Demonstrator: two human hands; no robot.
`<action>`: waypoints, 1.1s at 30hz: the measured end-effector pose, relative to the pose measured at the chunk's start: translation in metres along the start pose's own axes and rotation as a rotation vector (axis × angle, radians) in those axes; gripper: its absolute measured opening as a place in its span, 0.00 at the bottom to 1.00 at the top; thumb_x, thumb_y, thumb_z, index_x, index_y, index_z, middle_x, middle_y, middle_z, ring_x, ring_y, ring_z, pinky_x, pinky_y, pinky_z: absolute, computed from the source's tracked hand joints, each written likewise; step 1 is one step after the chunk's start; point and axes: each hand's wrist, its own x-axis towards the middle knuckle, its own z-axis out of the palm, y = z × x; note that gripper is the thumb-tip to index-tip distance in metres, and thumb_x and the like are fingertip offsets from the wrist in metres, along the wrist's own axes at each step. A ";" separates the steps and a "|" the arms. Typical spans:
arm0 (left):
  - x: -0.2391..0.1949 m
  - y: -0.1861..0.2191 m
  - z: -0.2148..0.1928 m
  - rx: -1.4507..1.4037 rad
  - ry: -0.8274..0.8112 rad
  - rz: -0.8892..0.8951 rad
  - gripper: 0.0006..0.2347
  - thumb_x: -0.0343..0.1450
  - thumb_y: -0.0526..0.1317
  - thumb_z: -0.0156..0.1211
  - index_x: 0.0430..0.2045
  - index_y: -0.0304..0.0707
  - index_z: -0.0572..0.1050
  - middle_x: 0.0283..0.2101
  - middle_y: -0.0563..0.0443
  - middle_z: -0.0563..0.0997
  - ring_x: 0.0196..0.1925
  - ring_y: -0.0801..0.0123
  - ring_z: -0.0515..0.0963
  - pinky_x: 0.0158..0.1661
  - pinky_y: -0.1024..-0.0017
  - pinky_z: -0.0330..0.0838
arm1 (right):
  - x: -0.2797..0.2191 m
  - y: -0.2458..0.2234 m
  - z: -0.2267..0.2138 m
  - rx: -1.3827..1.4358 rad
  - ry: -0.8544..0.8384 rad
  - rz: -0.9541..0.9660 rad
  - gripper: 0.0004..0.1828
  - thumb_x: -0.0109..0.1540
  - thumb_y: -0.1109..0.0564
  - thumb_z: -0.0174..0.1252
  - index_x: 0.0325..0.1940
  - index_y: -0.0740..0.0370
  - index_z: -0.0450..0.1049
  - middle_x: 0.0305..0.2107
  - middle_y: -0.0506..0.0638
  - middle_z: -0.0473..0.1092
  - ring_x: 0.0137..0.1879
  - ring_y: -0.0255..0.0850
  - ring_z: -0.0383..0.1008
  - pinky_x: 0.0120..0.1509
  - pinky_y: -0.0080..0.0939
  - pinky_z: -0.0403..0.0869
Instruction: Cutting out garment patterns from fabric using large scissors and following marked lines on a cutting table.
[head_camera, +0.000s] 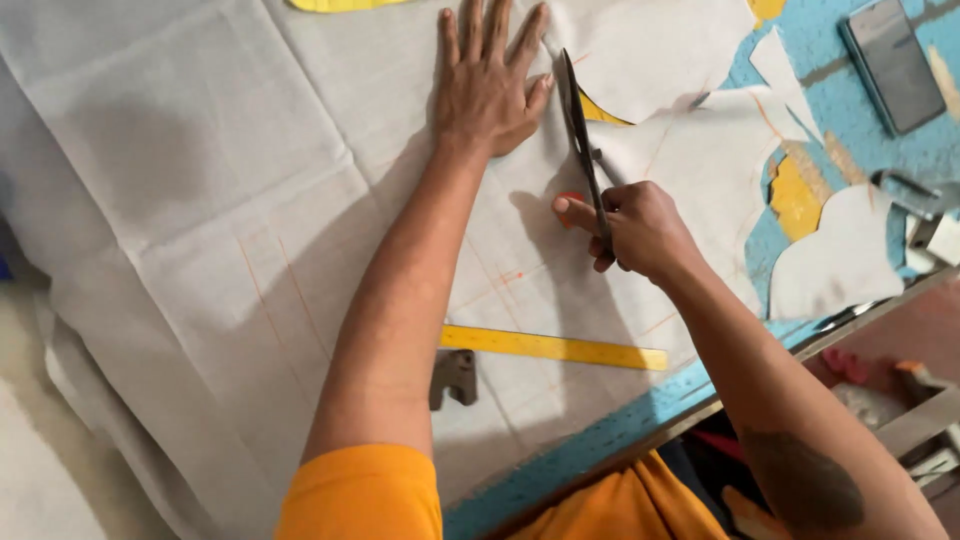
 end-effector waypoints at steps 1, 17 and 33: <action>0.000 -0.001 0.002 0.004 0.000 0.029 0.28 0.80 0.60 0.38 0.76 0.56 0.46 0.79 0.40 0.48 0.79 0.42 0.42 0.72 0.38 0.31 | -0.002 -0.003 0.007 0.023 0.014 0.009 0.27 0.60 0.34 0.65 0.29 0.61 0.75 0.17 0.54 0.72 0.20 0.39 0.72 0.28 0.37 0.62; -0.003 -0.001 0.006 -0.016 0.041 -0.008 0.29 0.79 0.60 0.36 0.76 0.56 0.46 0.79 0.41 0.46 0.80 0.41 0.42 0.72 0.40 0.32 | -0.017 -0.029 0.067 0.178 0.197 0.006 0.31 0.64 0.33 0.62 0.20 0.60 0.69 0.14 0.53 0.72 0.20 0.38 0.73 0.30 0.38 0.68; -0.002 -0.001 0.004 -0.002 0.042 -0.016 0.26 0.79 0.60 0.35 0.75 0.65 0.49 0.78 0.41 0.48 0.79 0.41 0.43 0.72 0.39 0.35 | -0.015 -0.030 0.072 0.162 0.201 0.061 0.32 0.63 0.32 0.62 0.20 0.58 0.65 0.12 0.53 0.72 0.19 0.38 0.71 0.28 0.38 0.63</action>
